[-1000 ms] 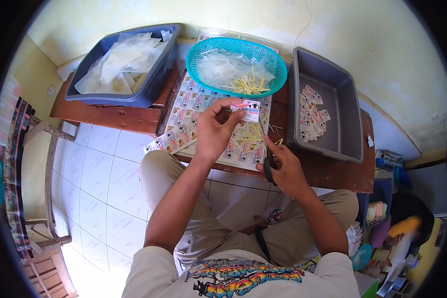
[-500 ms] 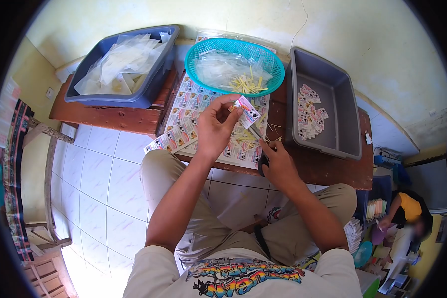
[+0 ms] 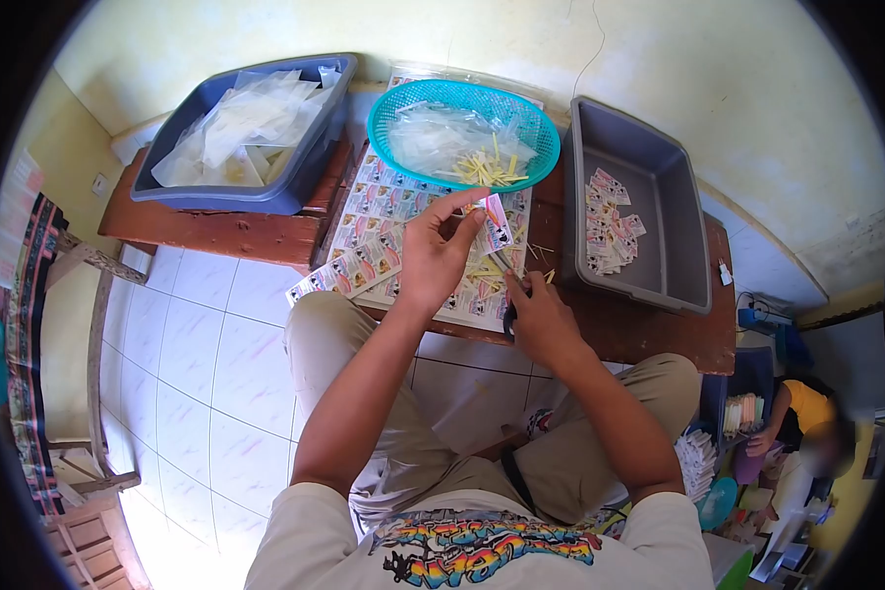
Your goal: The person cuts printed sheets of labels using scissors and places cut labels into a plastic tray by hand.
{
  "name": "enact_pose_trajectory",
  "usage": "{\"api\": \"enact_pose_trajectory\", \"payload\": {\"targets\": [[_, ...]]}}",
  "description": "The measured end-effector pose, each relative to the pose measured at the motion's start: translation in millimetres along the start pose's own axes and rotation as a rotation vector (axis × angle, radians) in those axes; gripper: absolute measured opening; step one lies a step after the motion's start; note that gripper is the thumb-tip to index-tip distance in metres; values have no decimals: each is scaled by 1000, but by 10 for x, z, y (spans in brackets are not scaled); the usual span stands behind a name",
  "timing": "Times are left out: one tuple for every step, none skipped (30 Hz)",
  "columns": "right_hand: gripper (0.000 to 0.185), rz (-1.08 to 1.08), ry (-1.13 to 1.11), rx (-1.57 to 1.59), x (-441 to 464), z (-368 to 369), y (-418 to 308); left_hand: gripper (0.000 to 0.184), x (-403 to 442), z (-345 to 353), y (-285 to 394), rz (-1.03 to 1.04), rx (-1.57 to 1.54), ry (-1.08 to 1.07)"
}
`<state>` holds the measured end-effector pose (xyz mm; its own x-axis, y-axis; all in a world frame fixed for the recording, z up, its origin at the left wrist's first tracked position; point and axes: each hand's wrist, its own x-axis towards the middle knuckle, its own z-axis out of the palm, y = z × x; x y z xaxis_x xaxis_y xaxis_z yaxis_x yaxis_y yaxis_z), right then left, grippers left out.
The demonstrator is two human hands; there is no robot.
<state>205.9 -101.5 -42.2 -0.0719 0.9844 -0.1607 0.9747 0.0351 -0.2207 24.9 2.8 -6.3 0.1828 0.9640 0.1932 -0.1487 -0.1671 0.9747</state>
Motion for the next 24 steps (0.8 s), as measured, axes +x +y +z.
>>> {"api": "enact_pose_trajectory", "payload": {"targets": [[69,-11,-19,-15,-6,-4,-12,28,0,16,-2,-12,5,-3],[69,-6,-15,-14,-3,8,-18,28,4,36,-7,-24,11,-7],[69,-6,-14,-22,9,31,-20,28,10,55,-27,-22,11,-13],[69,-6,-13,-29,15,39,-14,27,15,71,-59,-12,8,-20],[69,-2,-10,-27,8,7,-14,27,21,88,-67,-2,5,-27],[67,-8,-5,-29,-3,-34,-12,27,21,106,-78,-1,6,-31],[66,-16,-1,-30,-9,-81,-17,27,17,122,-90,1,16,-32],[66,-15,-1,-28,-11,-128,-13,27,13,131,-88,1,26,-32],[60,-10,49,46,-8,-184,4,27,14,128,-85,0,28,-32],[54,-6,99,120,3,-239,21,26,16,118,-84,-11,46,-52],[54,-6,96,122,22,-293,39,26,14,110,-86,-23,64,-72],[47,-50,212,327,47,-347,60,26,17,105,-116,-27,65,-72],[40,-92,328,533,61,-392,69,26,24,100,-162,-33,51,-83],[40,-89,327,537,63,-427,57,26,26,103,-163,-38,37,-96],[37,-44,344,716,68,-462,33,26,23,103,-162,-41,40,-100],[34,2,360,895,70,-494,7,27,12,102,-160,-37,49,-109],[34,8,363,901,68,-533,-22,27,4,104,-149,-34,58,-119],[33,44,333,988,65,-572,-50,27,2,103,-157,-37,62,-126],[32,79,303,1075,70,-588,-62,28,2,103,-166,-17,85,-129],[32,85,307,1080,89,-570,-55,28,2,112,-140,3,108,-133],[32,76,321,1142,119,-542,-42,28,-6,123,-111,2,111,-139],[32,67,335,1204,140,-527,-34,28,-24,131,-78,-7,117,-145],[32,69,339,1208,153,-529,-28,28,-32,140,-44,-16,123,-149],[33,72,329,1244,164,-535,-19,28,-29,141,-55,-15,126,-152]]}}
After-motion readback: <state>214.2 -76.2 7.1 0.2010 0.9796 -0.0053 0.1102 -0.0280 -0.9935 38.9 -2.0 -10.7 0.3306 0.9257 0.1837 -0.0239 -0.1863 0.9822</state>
